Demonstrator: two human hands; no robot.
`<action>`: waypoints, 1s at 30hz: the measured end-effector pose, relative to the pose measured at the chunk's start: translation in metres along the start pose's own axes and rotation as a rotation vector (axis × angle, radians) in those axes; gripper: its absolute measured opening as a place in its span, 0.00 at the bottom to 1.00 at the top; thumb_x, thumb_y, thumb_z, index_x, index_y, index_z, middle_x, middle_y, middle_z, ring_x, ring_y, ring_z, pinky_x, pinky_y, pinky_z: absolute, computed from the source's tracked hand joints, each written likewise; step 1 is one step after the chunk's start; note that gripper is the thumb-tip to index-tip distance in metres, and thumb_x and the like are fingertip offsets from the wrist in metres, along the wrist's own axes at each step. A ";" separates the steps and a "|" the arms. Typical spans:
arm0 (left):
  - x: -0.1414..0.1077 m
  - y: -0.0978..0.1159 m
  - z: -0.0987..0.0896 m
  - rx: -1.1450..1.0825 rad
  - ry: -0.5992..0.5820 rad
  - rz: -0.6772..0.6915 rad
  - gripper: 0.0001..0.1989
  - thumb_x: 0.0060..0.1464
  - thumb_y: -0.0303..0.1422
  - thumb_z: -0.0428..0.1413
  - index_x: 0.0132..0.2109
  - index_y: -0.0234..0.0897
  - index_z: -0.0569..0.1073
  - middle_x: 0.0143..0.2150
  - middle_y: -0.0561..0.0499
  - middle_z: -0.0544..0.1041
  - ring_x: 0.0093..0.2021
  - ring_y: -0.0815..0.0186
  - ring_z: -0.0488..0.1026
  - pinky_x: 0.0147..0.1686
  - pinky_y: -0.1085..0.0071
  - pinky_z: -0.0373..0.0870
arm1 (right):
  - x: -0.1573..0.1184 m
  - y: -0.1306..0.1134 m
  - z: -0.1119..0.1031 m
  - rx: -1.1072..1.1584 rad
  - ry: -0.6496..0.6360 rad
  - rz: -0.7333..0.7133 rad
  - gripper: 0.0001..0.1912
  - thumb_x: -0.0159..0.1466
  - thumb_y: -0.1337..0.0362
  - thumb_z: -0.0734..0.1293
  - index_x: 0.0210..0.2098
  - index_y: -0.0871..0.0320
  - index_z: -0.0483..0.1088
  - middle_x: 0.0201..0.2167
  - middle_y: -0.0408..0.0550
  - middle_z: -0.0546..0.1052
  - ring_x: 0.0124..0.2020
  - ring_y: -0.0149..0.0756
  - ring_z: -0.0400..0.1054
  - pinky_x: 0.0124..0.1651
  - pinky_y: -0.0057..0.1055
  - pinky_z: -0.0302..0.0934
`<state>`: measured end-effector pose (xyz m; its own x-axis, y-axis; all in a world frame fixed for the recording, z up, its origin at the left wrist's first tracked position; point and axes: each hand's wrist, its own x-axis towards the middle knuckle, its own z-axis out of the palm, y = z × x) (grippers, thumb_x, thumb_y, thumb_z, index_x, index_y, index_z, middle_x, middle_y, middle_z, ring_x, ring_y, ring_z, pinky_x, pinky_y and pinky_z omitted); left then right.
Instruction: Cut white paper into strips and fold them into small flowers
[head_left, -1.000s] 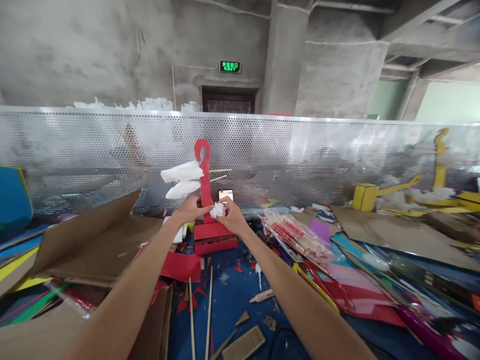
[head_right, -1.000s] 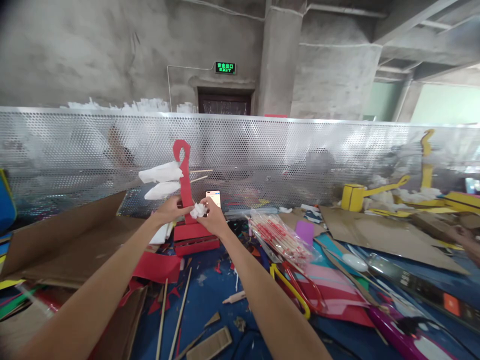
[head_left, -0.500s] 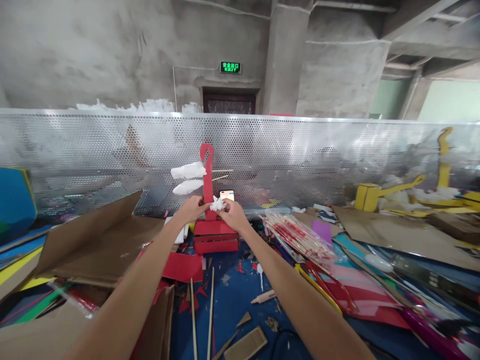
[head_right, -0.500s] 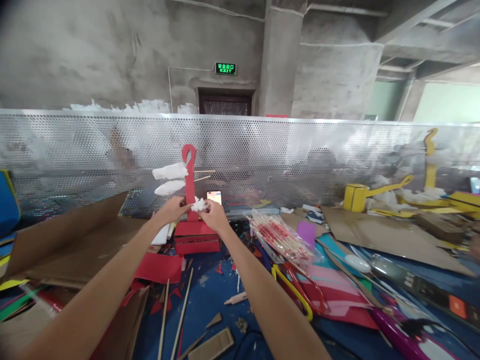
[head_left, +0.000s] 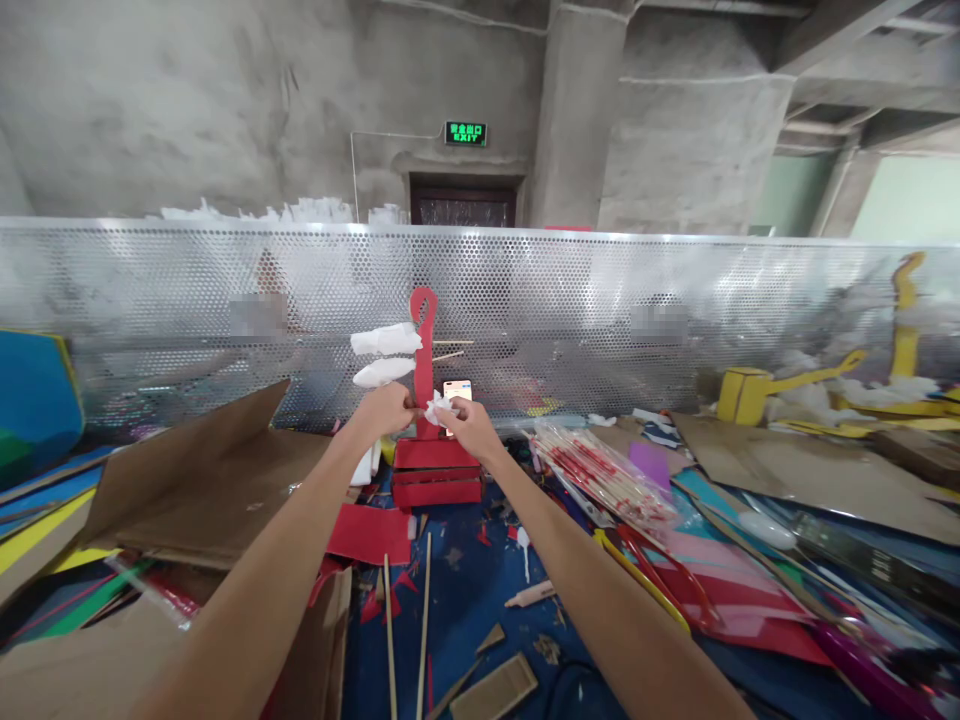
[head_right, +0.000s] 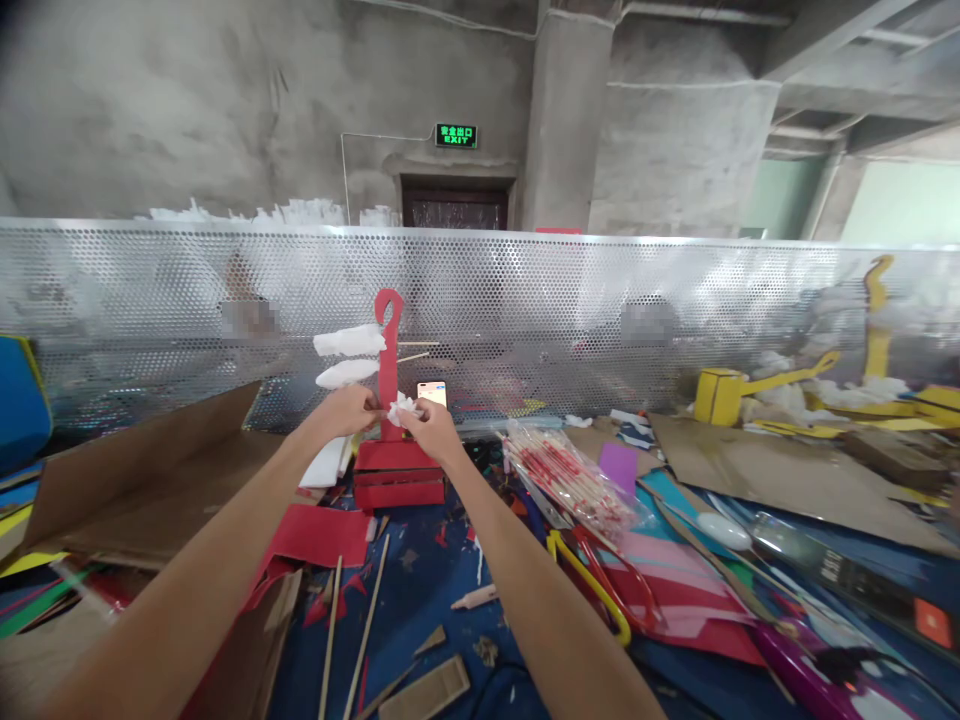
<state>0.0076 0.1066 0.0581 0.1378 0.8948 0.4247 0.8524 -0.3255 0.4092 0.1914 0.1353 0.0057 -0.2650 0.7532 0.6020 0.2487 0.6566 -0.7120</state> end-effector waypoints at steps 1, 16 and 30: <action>0.000 0.003 0.002 0.009 0.034 -0.013 0.11 0.42 0.37 0.58 0.19 0.38 0.71 0.19 0.46 0.74 0.28 0.57 0.73 0.30 0.70 0.62 | 0.000 0.000 0.001 -0.023 0.016 -0.012 0.17 0.58 0.51 0.64 0.28 0.60 0.71 0.20 0.41 0.69 0.23 0.30 0.60 0.24 0.24 0.53; -0.005 -0.020 -0.002 -0.435 -0.157 -0.033 0.14 0.47 0.41 0.57 0.33 0.33 0.76 0.29 0.47 0.78 0.26 0.66 0.73 0.27 0.73 0.69 | -0.001 0.001 0.006 -0.079 0.067 0.004 0.14 0.60 0.54 0.61 0.27 0.58 0.66 0.21 0.40 0.68 0.23 0.31 0.60 0.25 0.25 0.50; 0.001 -0.011 0.008 -0.304 -0.078 0.012 0.13 0.44 0.40 0.57 0.23 0.34 0.74 0.19 0.51 0.73 0.21 0.67 0.68 0.22 0.74 0.63 | 0.001 0.003 0.004 -0.061 0.066 -0.039 0.17 0.61 0.51 0.60 0.24 0.57 0.63 0.20 0.40 0.66 0.23 0.30 0.60 0.25 0.25 0.51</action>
<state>0.0023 0.1135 0.0472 0.1951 0.9073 0.3725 0.6625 -0.4020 0.6321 0.1879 0.1383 0.0028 -0.2141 0.7268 0.6526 0.2958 0.6849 -0.6658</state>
